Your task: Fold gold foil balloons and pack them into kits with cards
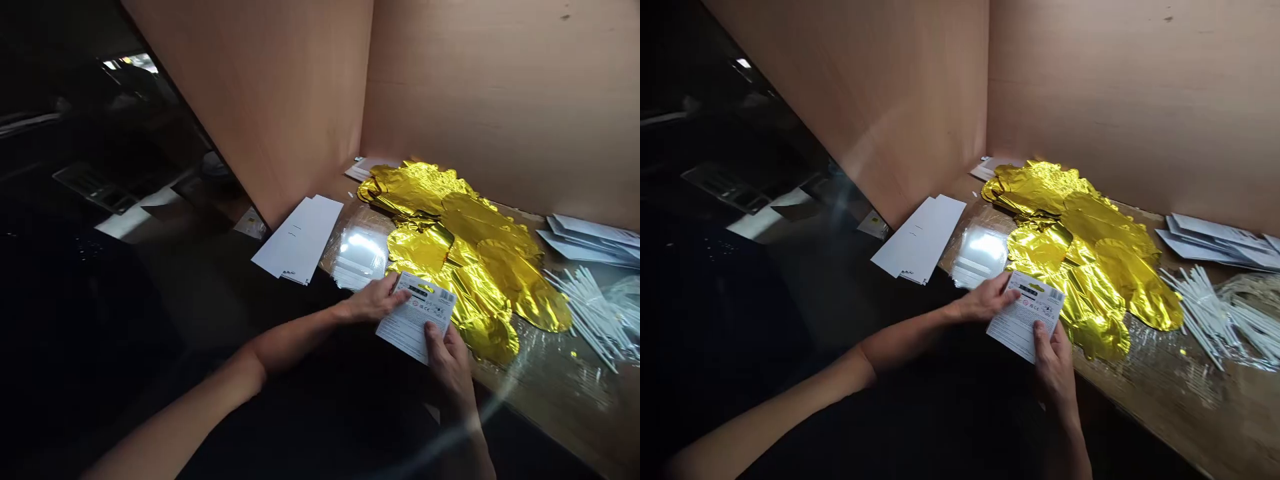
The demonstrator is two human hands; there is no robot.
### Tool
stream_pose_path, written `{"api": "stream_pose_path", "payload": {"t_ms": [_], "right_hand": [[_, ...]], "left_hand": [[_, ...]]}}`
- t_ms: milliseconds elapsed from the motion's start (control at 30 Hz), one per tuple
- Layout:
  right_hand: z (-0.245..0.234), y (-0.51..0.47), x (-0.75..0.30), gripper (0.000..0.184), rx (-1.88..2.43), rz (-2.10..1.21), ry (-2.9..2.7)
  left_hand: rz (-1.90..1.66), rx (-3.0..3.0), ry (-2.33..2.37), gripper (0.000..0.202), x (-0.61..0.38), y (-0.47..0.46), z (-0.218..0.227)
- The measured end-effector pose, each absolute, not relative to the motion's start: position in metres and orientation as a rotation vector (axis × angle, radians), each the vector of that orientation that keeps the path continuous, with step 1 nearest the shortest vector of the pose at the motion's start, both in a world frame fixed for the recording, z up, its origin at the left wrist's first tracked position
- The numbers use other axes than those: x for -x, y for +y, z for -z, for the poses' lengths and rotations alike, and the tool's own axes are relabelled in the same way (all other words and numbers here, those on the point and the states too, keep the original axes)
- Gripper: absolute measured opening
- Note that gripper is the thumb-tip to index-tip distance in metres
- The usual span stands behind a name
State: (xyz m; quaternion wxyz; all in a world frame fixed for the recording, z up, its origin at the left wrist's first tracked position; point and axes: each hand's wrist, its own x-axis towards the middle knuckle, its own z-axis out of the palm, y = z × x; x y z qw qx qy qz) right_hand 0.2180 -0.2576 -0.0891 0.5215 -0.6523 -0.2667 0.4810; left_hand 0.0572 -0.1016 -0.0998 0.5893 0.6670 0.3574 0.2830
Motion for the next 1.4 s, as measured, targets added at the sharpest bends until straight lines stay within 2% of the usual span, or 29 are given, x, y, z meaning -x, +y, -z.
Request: {"api": "stream_pose_path", "payload": {"t_ms": [67, 133, 233, 333, 467, 600, 667, 800, 900, 1000, 1133, 1267, 1400], "right_hand": [[0.088, -0.258, -0.218, 0.054, 1.56, -1.09, -0.618], [0.088, -0.258, -0.218, 0.054, 1.57, -1.08, -0.609], [0.093, -0.26, -0.217, 0.053, 1.553, -1.124, -0.598], [0.102, -0.261, -0.217, 0.052, 1.515, -1.146, -0.595], [0.108, -0.266, -0.221, 0.05, 1.514, -1.129, -0.588], [0.101, -0.27, -0.224, 0.056, 1.489, -1.235, -0.612], [0.093, -0.269, -0.22, 0.06, 1.439, -1.358, -0.638], [0.077, -0.258, -0.206, 0.063, 1.306, -1.635, -0.782], [0.072, -0.248, -0.198, 0.06, 1.218, -1.773, -0.836], [0.074, -0.243, -0.199, 0.055, 1.168, -1.808, -0.789], [0.079, -0.248, -0.208, 0.054, 1.231, -1.639, -0.702], [0.082, -0.255, -0.213, 0.05, 1.373, -1.435, -0.766], [0.085, -0.261, -0.208, 0.037, 1.658, -1.076, -1.025]], "left_hand": [[-0.683, -1.724, 1.147, 0.05, -0.035, -0.061, 0.089], [-0.712, -1.794, 1.53, 0.063, -0.012, -0.019, 0.079], [-0.467, -1.786, 1.692, 0.065, 0.01, 0.025, 0.071], [-0.365, -1.793, 1.576, 0.052, 0.018, 0.041, 0.071], [-0.473, -1.782, 1.497, 0.038, 0.024, 0.04, 0.073], [-0.606, -1.672, 1.335, 0.025, 0.024, 0.029, 0.073], [-0.748, -1.493, 1.209, 0.029, 0.017, 0.015, 0.074], [-0.952, -1.306, 0.981, 0.05, -0.007, -0.03, 0.076], [-0.897, -1.307, 0.839, 0.059, -0.018, -0.066, 0.074], [-0.722, -1.189, 0.717, 0.058, -0.017, -0.087, 0.071], [-0.534, -1.082, 0.624, 0.057, -0.008, -0.09, 0.069], [-0.52, -1.092, 0.665, 0.058, -0.007, -0.086, 0.071], [-0.55, -1.109, 0.767, 0.06, -0.015, -0.088, 0.076]]}}
